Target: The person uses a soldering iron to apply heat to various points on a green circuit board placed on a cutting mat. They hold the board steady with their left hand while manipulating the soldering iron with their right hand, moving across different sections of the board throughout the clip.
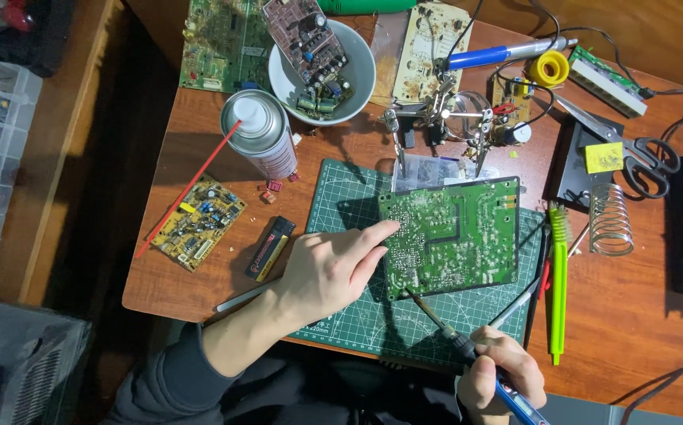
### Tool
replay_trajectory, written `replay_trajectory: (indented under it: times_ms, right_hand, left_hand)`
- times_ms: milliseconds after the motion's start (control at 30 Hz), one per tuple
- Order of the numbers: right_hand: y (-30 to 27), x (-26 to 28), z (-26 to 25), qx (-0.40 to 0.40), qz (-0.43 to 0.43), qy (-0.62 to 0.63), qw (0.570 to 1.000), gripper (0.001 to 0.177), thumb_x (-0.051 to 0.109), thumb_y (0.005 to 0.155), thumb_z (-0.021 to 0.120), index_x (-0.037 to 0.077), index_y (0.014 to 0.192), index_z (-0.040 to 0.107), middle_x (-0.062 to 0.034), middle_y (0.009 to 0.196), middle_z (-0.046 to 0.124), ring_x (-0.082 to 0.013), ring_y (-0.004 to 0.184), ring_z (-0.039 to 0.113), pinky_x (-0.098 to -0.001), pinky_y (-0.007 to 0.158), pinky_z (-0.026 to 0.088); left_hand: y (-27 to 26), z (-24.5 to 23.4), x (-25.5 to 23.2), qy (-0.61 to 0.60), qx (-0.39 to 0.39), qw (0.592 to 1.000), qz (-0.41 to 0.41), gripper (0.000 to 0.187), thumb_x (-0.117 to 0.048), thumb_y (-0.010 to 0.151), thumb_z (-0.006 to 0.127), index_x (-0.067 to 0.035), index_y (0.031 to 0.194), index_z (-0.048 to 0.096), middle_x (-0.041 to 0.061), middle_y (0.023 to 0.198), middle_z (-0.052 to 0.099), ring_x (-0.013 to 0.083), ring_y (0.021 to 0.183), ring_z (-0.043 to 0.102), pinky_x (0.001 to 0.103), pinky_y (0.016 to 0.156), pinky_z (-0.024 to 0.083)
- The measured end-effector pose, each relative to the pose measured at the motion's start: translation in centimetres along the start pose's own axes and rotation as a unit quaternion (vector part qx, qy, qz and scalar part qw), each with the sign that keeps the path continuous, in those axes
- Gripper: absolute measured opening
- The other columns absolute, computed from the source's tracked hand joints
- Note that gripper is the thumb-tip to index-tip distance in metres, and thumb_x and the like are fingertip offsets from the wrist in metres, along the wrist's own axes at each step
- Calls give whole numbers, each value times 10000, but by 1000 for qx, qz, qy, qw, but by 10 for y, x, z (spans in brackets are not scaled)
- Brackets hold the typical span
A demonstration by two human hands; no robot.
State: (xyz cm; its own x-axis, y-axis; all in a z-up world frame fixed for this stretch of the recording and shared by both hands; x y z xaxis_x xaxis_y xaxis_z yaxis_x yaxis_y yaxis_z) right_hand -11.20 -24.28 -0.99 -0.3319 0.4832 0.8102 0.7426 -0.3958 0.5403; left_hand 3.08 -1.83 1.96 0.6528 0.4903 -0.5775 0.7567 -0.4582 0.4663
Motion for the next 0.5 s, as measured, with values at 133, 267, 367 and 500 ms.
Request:
replay_trajectory:
  times_ms: [133, 267, 367, 500]
  right_hand:
    - [2, -6, 3, 13, -28, 28, 999, 257, 216, 925, 543, 11, 782, 489, -156, 613, 503, -181, 415, 421, -324, 458, 435]
    - [2, -1, 1, 8, -11, 25, 1000, 221, 205, 935, 538, 26, 814, 493, -138, 620, 489, -197, 442, 449, -322, 497, 432]
    - [3, -4, 3, 16, -24, 32, 999, 227, 191, 929, 533, 11, 800, 486, -139, 610, 478, -189, 431, 432, -322, 480, 423]
    - [1, -9, 0, 10, -39, 28, 999, 247, 201, 921, 538, 18, 765, 481, -153, 603, 495, -172, 419, 416, -320, 450, 433]
  left_hand:
    - [0, -1, -1, 4, 0, 1000, 2, 331, -135, 1017, 626, -133, 1338, 548, -60, 719, 644, 77, 507, 532, 244, 433, 445]
    - [0, 0, 0, 3, 1, 1000, -1, 325, -136, 1019, 619, -134, 1336, 548, -60, 717, 642, 77, 506, 530, 239, 434, 444]
    - [-1, 1, 1, 3, 0, 1000, 0, 326, -135, 1017, 623, -135, 1334, 548, -58, 713, 637, 78, 503, 530, 242, 429, 447]
    - [-1, 1, 0, 12, -3, 1000, -1, 328, -145, 1018, 628, -141, 1336, 552, -61, 732, 653, 77, 506, 532, 242, 432, 456]
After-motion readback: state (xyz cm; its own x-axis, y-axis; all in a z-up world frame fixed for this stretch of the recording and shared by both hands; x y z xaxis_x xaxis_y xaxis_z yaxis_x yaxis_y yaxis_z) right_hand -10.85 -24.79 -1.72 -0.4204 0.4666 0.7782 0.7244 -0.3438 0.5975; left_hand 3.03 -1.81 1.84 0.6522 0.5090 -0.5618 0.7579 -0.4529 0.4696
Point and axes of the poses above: each hand's wrist, its own y-axis towards the middle knuckle, its own z-axis out of the palm, x = y × z, the point moved 4 cm from there along y, towards the middle knuckle
